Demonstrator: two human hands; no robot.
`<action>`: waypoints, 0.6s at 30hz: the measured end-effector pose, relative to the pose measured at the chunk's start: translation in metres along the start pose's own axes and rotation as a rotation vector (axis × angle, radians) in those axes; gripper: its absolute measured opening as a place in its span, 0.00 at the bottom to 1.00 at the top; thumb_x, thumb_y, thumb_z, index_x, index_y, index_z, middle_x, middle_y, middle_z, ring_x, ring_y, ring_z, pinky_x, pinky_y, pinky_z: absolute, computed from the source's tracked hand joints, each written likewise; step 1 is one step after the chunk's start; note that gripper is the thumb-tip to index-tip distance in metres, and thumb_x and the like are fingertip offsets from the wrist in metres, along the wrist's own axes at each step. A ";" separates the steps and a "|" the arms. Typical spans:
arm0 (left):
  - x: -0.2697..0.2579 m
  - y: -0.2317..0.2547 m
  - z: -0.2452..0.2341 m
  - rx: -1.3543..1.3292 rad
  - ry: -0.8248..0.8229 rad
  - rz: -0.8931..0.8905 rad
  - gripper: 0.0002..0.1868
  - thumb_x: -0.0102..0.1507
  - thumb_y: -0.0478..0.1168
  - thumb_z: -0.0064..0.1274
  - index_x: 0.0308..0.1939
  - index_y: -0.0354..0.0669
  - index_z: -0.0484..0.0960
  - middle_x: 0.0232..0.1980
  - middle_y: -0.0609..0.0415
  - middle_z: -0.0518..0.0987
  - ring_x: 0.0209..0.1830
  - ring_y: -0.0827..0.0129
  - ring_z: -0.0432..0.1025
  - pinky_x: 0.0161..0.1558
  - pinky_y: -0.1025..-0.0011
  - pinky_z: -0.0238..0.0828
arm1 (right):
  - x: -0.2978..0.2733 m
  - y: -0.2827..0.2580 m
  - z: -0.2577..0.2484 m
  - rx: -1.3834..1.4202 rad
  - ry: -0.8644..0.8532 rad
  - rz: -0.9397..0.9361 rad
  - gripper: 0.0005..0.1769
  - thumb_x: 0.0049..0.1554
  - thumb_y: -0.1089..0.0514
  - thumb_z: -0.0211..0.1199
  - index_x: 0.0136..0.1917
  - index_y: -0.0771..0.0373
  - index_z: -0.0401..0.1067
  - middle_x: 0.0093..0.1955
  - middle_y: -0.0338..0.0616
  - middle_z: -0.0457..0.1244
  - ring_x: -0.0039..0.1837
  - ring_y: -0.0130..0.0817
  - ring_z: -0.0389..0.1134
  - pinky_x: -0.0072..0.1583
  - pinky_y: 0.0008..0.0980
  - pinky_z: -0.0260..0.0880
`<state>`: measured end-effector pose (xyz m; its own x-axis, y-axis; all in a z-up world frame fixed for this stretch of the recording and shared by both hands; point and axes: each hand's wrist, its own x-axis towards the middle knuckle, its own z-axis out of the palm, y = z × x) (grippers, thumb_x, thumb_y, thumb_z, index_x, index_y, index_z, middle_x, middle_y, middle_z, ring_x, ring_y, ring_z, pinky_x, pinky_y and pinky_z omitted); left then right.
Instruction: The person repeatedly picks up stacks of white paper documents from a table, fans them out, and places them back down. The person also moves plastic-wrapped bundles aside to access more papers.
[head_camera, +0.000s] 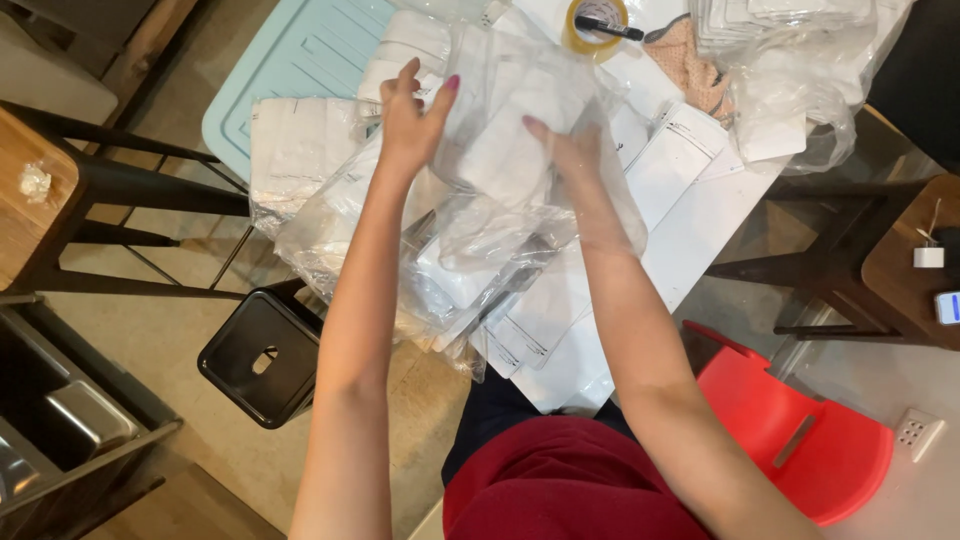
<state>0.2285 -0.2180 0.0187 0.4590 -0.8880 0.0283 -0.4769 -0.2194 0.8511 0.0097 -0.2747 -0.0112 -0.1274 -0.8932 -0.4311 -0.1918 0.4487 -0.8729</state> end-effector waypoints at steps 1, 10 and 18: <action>0.008 -0.002 0.006 0.002 0.001 -0.002 0.44 0.59 0.69 0.49 0.69 0.44 0.66 0.57 0.43 0.66 0.55 0.61 0.71 0.57 0.69 0.70 | -0.010 -0.010 -0.002 0.000 -0.003 0.002 0.57 0.34 0.44 0.83 0.71 0.66 0.64 0.68 0.49 0.67 0.69 0.37 0.69 0.68 0.31 0.72; 0.019 0.023 0.029 0.137 -0.339 -0.490 0.46 0.50 0.70 0.49 0.61 0.38 0.73 0.60 0.49 0.77 0.57 0.56 0.74 0.53 0.66 0.71 | -0.020 -0.031 0.016 0.230 -0.065 0.076 0.43 0.35 0.52 0.78 0.64 0.64 0.73 0.58 0.46 0.72 0.59 0.36 0.76 0.58 0.32 0.80; -0.017 0.058 0.002 -0.398 -0.114 -0.445 0.40 0.49 0.60 0.58 0.57 0.39 0.68 0.52 0.52 0.78 0.47 0.69 0.76 0.44 0.73 0.77 | -0.066 -0.084 0.010 0.288 -0.135 0.124 0.56 0.31 0.49 0.74 0.73 0.60 0.62 0.61 0.48 0.69 0.59 0.43 0.74 0.55 0.40 0.81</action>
<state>0.1915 -0.2163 0.0663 0.4565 -0.7881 -0.4130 0.0696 -0.4311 0.8996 0.0443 -0.2533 0.0880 0.0017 -0.8367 -0.5476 0.1027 0.5449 -0.8322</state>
